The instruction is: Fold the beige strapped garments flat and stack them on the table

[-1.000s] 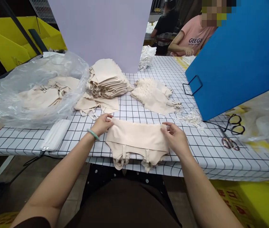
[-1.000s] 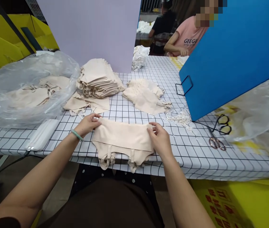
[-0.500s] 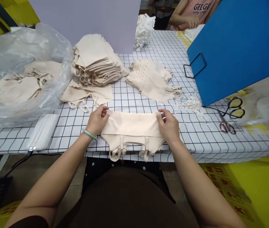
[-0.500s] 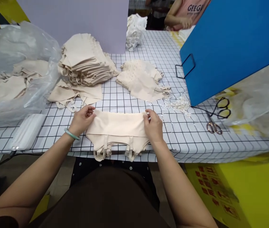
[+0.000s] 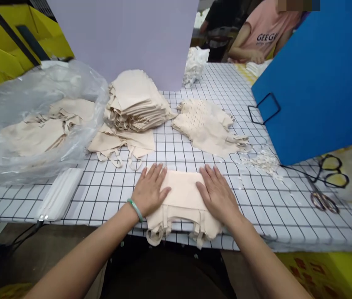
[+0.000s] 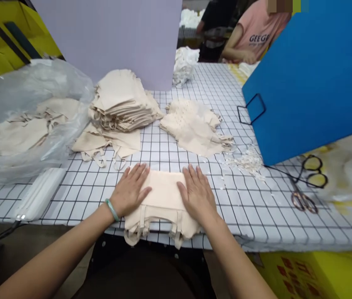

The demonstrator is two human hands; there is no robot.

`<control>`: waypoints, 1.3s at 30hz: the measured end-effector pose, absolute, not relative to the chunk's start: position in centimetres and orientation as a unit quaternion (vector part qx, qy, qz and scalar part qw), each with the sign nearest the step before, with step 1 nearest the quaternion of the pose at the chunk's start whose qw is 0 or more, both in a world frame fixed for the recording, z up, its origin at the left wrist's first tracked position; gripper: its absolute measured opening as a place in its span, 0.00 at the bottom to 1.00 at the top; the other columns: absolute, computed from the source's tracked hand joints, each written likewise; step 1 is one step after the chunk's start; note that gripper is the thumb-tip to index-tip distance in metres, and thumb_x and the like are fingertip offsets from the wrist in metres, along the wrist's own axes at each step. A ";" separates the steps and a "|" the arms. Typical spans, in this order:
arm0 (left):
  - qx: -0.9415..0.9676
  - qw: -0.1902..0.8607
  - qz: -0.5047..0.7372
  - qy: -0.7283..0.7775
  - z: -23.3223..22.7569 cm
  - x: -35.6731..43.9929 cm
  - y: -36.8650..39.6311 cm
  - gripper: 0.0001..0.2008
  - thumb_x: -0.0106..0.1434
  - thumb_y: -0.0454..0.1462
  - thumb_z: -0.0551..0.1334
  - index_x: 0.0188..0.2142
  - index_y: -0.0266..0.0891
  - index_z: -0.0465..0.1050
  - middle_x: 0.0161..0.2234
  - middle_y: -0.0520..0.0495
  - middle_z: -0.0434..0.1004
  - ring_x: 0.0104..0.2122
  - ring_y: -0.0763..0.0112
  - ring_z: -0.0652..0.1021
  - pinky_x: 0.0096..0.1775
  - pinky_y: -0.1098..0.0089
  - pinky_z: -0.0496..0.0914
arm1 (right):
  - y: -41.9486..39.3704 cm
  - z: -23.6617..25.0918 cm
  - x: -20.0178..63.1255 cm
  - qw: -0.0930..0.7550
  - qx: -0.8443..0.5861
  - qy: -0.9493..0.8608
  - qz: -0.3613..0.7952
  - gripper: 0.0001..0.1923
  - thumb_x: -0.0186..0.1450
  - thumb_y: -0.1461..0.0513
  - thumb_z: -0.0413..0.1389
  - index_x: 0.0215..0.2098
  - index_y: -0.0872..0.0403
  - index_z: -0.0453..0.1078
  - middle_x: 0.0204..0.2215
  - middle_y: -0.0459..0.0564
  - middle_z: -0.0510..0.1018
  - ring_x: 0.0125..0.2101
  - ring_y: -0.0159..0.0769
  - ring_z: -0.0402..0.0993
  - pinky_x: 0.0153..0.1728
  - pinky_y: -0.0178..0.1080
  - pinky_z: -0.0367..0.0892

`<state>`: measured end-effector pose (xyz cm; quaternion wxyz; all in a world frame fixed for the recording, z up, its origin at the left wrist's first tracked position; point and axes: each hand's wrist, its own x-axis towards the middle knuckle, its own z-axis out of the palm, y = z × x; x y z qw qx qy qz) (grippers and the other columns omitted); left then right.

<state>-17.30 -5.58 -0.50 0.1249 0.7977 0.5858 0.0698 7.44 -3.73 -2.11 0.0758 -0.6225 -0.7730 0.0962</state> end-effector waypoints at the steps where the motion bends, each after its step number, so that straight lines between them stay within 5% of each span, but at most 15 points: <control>1: 0.798 0.124 0.063 0.586 -0.6 -17.3 -5.6 0.32 0.71 0.49 0.49 0.69 0.38 0.52 0.71 0.40 0.49 0.70 0.53 0.51 0.68 0.47 0.47 | -3.5 -2.6 7.5 0.072 -0.622 -0.774 0.095 0.34 0.72 0.47 0.37 0.69 0.54 0.55 0.70 0.51 0.55 0.71 0.47 0.41 0.68 0.54 0.46; 6: 0.800 0.116 0.074 0.584 -0.8 -17.6 -6.1 0.32 0.71 0.50 0.48 0.70 0.38 0.51 0.70 0.39 0.49 0.70 0.52 0.52 0.68 0.45 0.48 | -3.6 -3.7 8.2 0.073 -0.620 -0.776 0.091 0.36 0.71 0.46 0.36 0.70 0.55 0.54 0.70 0.50 0.55 0.71 0.46 0.40 0.68 0.54 0.46; 11: 0.788 0.135 0.131 0.587 -0.3 -18.7 -5.6 0.29 0.70 0.48 0.52 0.67 0.41 0.56 0.68 0.39 0.56 0.69 0.52 0.55 0.66 0.45 0.53 | -2.6 -2.3 6.3 0.126 -0.606 -0.783 0.065 0.33 0.69 0.47 0.41 0.65 0.54 0.62 0.66 0.56 0.62 0.68 0.55 0.50 0.64 0.63 0.50; 16: 0.716 0.070 0.303 0.625 1.4 -22.5 -2.7 0.18 0.68 0.36 0.54 0.54 0.35 0.71 0.57 0.33 0.73 0.59 0.53 0.71 0.62 0.51 0.65 | 5.4 1.6 -4.0 0.182 -0.583 -0.760 0.223 0.19 0.68 0.56 0.47 0.52 0.53 0.70 0.47 0.55 0.78 0.49 0.44 0.73 0.50 0.45 0.67; 21: 0.690 0.063 0.340 0.636 2.1 -26.5 -1.1 0.13 0.65 0.33 0.57 0.48 0.39 0.74 0.49 0.37 0.78 0.53 0.55 0.76 0.57 0.52 0.71 | 12.9 1.8 -13.7 0.176 -0.645 -0.713 0.213 0.15 0.61 0.55 0.56 0.38 0.59 0.73 0.47 0.68 0.74 0.52 0.60 0.66 0.50 0.56 0.61; 27: 0.704 0.061 0.367 0.606 5.5 -30.4 2.5 0.18 0.61 0.30 0.60 0.52 0.37 0.71 0.53 0.37 0.75 0.57 0.55 0.72 0.61 0.50 0.65 | 11.0 2.0 -14.9 0.224 -0.550 -0.754 0.279 0.03 0.60 0.61 0.54 0.33 0.52 0.67 0.32 0.48 0.75 0.37 0.38 0.72 0.40 0.40 0.66; 30: 0.760 0.166 0.363 0.513 8.7 -31.3 5.4 0.25 0.54 0.26 0.62 0.52 0.39 0.72 0.53 0.42 0.75 0.57 0.56 0.72 0.59 0.51 0.66 | 9.0 5.8 -14.5 0.354 -0.421 -0.760 0.346 0.05 0.61 0.63 0.52 0.37 0.51 0.67 0.30 0.43 0.75 0.32 0.33 0.71 0.35 0.36 0.67; 34: 0.736 0.362 0.317 0.477 12.2 -32.2 6.4 0.12 0.53 0.29 0.63 0.38 0.38 0.78 0.35 0.49 0.80 0.38 0.64 0.79 0.42 0.61 0.74 | 7.9 12.7 -13.4 0.466 -0.282 -0.752 0.371 0.06 0.62 0.64 0.54 0.38 0.52 0.70 0.35 0.45 0.78 0.36 0.32 0.75 0.38 0.37 0.71; 39: 0.744 0.383 0.309 0.452 15.3 -32.9 2.9 0.07 0.51 0.32 0.67 0.32 0.37 0.79 0.36 0.48 0.79 0.36 0.66 0.79 0.39 0.65 0.74 | 6.1 18.6 -8.5 0.547 -0.249 -0.742 0.297 0.06 0.65 0.59 0.60 0.40 0.50 0.73 0.35 0.44 0.80 0.37 0.33 0.77 0.39 0.39 0.75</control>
